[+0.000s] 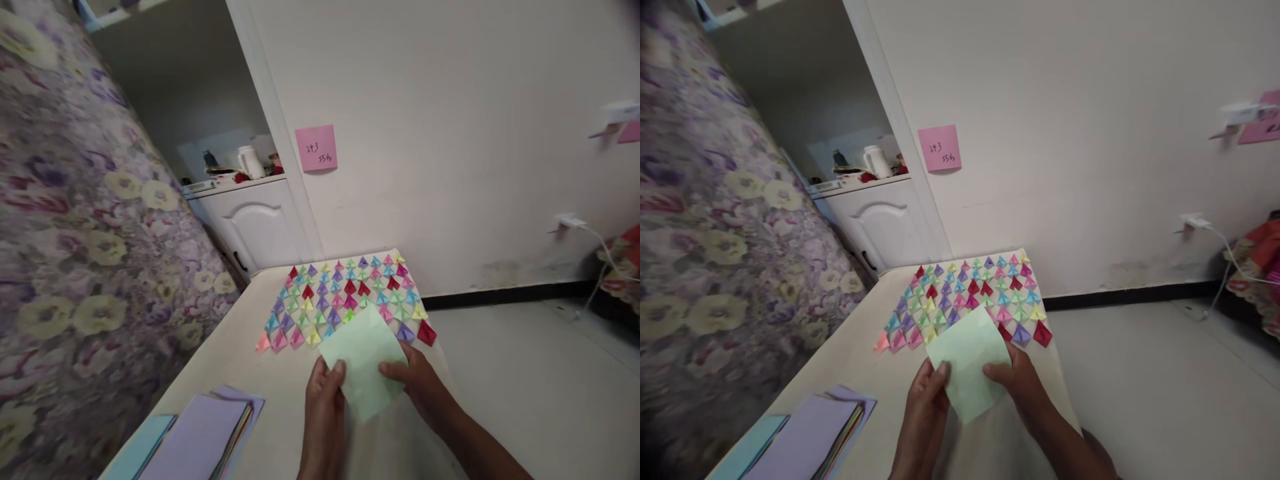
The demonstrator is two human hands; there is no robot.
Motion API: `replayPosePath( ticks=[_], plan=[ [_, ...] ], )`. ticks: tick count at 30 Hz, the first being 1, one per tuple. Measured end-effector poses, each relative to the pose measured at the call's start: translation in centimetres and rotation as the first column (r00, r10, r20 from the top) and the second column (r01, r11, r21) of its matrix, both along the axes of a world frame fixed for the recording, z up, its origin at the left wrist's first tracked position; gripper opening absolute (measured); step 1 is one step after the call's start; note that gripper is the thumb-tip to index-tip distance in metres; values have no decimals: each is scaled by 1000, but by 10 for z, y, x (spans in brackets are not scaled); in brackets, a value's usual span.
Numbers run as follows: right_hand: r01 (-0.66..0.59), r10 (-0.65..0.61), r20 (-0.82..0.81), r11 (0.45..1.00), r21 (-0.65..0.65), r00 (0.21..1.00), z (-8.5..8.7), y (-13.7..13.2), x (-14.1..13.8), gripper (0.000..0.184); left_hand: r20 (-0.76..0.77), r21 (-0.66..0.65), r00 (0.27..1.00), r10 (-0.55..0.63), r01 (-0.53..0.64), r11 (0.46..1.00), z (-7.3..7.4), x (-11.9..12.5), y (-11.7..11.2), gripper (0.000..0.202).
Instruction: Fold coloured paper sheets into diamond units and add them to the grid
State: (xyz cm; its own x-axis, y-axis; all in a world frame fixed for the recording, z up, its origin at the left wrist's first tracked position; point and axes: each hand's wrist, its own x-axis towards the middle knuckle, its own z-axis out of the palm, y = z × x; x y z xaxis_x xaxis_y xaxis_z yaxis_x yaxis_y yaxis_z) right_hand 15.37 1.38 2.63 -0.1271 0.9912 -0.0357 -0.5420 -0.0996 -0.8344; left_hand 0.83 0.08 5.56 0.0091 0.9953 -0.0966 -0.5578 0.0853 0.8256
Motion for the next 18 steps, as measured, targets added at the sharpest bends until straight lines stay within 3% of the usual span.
replayPosePath(
  ticks=[6, 11, 18],
  plan=[
    [-33, 33, 48, 999, -9, 998, 4, 0, 3, 41, 73, -17, 997, -24, 25, 1000, -14, -2, 0, 49],
    [-56, 57, 51, 998, -26, 997, 5, 1, 7, 31, 94, -54, 996, 1, 4, 999, -12, -7, 3, 51],
    [-197, 194, -46, 979, -55, 980, 5, -2, 7, 29, 133, -51, 991, -27, 34, 998, -10, -12, 1, 45]
  ],
)
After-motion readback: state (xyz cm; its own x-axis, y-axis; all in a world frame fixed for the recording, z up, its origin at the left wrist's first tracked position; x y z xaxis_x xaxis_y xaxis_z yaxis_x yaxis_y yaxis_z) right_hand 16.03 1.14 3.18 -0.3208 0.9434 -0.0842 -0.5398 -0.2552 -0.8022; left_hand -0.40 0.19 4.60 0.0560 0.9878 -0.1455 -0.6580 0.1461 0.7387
